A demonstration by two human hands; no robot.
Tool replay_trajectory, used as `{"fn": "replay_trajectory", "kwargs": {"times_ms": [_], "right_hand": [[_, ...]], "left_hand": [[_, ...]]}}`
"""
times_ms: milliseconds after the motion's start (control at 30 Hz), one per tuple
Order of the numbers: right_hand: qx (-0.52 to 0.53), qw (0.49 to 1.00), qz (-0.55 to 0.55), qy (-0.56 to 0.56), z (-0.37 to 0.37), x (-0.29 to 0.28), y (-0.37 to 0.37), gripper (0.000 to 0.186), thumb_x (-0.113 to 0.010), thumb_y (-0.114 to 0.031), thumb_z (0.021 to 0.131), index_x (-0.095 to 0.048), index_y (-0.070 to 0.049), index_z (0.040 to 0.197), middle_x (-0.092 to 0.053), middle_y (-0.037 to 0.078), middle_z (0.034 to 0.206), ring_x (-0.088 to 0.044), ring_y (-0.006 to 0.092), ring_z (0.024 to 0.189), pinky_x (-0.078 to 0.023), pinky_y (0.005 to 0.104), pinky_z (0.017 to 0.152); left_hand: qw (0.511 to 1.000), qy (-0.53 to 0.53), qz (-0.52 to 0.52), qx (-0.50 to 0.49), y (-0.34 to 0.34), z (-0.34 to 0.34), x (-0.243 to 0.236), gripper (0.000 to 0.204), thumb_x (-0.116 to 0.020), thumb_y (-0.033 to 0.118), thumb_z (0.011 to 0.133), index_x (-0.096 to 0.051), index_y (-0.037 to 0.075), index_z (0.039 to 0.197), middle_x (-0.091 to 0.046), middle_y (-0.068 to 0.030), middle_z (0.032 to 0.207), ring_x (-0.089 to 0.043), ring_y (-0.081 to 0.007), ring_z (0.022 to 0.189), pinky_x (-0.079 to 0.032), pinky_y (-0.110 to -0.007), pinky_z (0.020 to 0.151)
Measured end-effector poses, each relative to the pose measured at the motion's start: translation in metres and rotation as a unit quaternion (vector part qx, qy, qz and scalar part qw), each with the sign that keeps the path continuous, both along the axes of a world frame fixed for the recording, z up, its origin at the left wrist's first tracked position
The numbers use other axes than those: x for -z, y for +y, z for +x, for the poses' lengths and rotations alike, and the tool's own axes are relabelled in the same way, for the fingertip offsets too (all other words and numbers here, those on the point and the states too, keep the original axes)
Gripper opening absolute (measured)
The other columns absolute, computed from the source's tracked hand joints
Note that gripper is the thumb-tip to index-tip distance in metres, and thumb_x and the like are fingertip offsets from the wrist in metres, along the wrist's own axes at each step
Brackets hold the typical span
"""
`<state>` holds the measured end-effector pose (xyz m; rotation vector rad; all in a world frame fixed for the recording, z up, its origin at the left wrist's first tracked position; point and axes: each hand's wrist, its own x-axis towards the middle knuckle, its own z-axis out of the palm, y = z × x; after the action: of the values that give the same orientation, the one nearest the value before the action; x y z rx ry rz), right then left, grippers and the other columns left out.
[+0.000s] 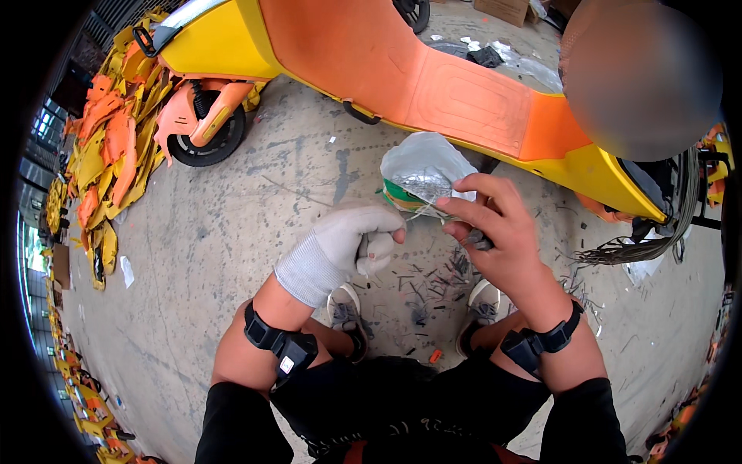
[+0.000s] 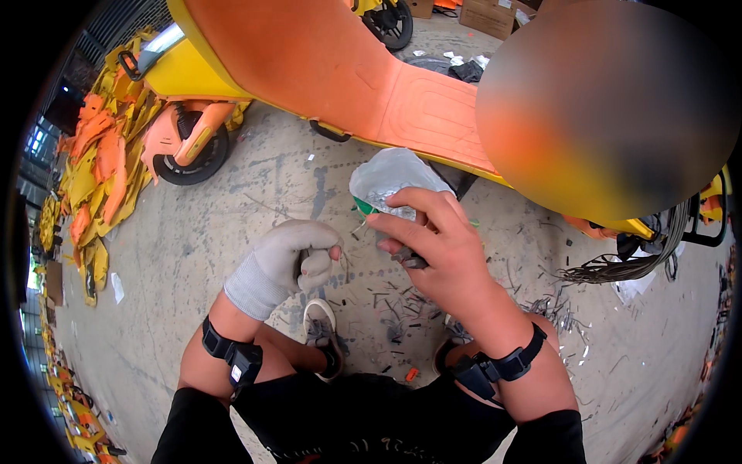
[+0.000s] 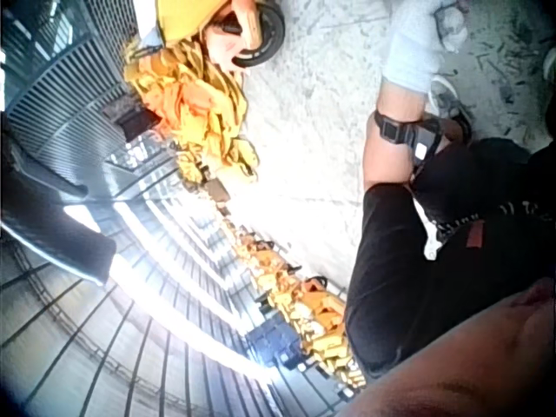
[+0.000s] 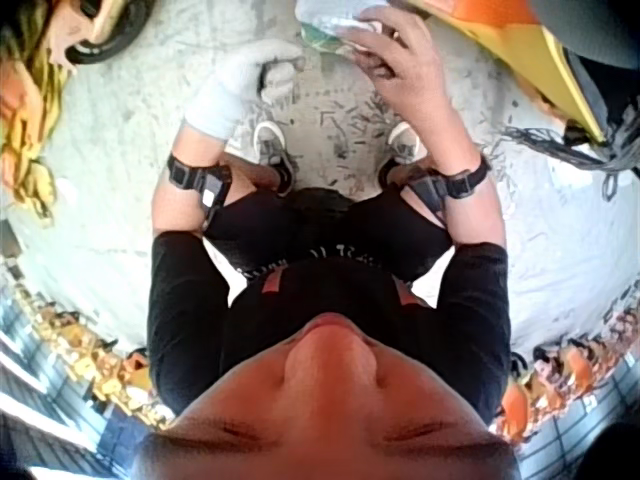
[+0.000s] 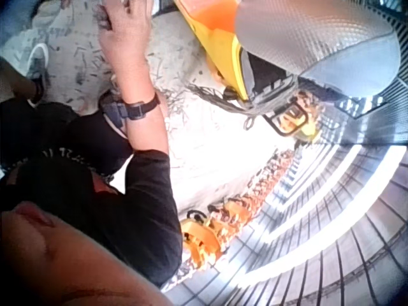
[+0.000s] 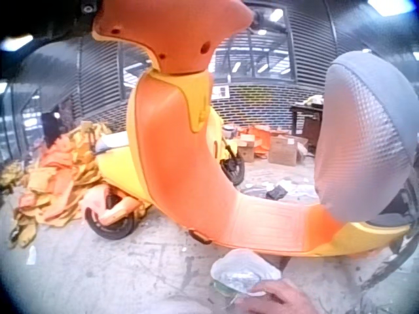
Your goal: The person handles electrical wires and a connector by hand, uses a pair of pliers to cut or strip the wires, and places pieces into a plastic bag while sitting in a large service bay with rows of yellow scooters.
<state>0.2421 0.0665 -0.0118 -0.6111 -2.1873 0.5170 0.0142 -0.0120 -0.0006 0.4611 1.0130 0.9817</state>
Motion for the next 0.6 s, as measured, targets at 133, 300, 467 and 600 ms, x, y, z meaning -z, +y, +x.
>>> {"fn": "replay_trajectory", "kwargs": {"times_ms": [133, 300, 467, 600], "right_hand": [[-0.019, 0.999, 0.038, 0.009, -0.001, 0.002, 0.005, 0.043, -0.079, 0.007, 0.064, -0.073, -0.013, 0.102, -0.064, 0.004, 0.106, -0.058, 0.0237, 0.085, -0.05, 0.0337, 0.072], [-0.049, 0.996, -0.068, 0.036, 0.0, 0.002, 0.007, 0.017, -0.076, 0.002, 0.078, -0.067, -0.006, 0.09, -0.066, 0.003, 0.09, -0.057, 0.0213, 0.08, -0.05, 0.0326, 0.071], [-0.024, 0.853, -0.52, 0.025, 0.002, -0.005, -0.001, 0.024, -0.062, -0.02, 0.098, -0.061, -0.002, 0.084, -0.058, 0.001, 0.075, -0.054, 0.0144, 0.067, -0.047, 0.03, 0.062], [-0.067, 0.653, -0.743, 0.129, 0.005, -0.004, 0.003, 0.027, -0.06, -0.021, 0.098, -0.057, -0.002, 0.079, -0.052, 0.001, 0.071, -0.05, 0.0129, 0.063, -0.044, 0.0291, 0.056]], "left_hand": [[0.999, -0.031, -0.008, 0.026, -0.006, 0.006, -0.002, 0.019, -0.054, 0.009, 0.092, -0.059, -0.007, 0.083, -0.034, 0.0002, 0.052, -0.031, -0.0099, 0.043, -0.024, -0.026, 0.043], [0.996, -0.062, 0.005, 0.066, -0.006, 0.004, -0.005, 0.02, -0.056, 0.012, 0.093, -0.062, -0.006, 0.085, -0.039, -0.0003, 0.057, -0.036, -0.0095, 0.048, -0.028, -0.026, 0.045], [0.893, 0.382, 0.234, 0.049, -0.002, 0.014, -0.01, 0.017, -0.062, 0.015, 0.093, -0.067, -0.001, 0.095, -0.059, -0.006, 0.07, -0.06, -0.0136, 0.062, -0.047, -0.029, 0.055], [0.59, 0.632, 0.502, 0.003, -0.001, 0.007, 0.002, 0.012, -0.068, 0.009, 0.086, -0.07, 0.004, 0.098, -0.067, -0.0086, 0.078, -0.067, -0.0212, 0.069, -0.054, -0.032, 0.064]]}}
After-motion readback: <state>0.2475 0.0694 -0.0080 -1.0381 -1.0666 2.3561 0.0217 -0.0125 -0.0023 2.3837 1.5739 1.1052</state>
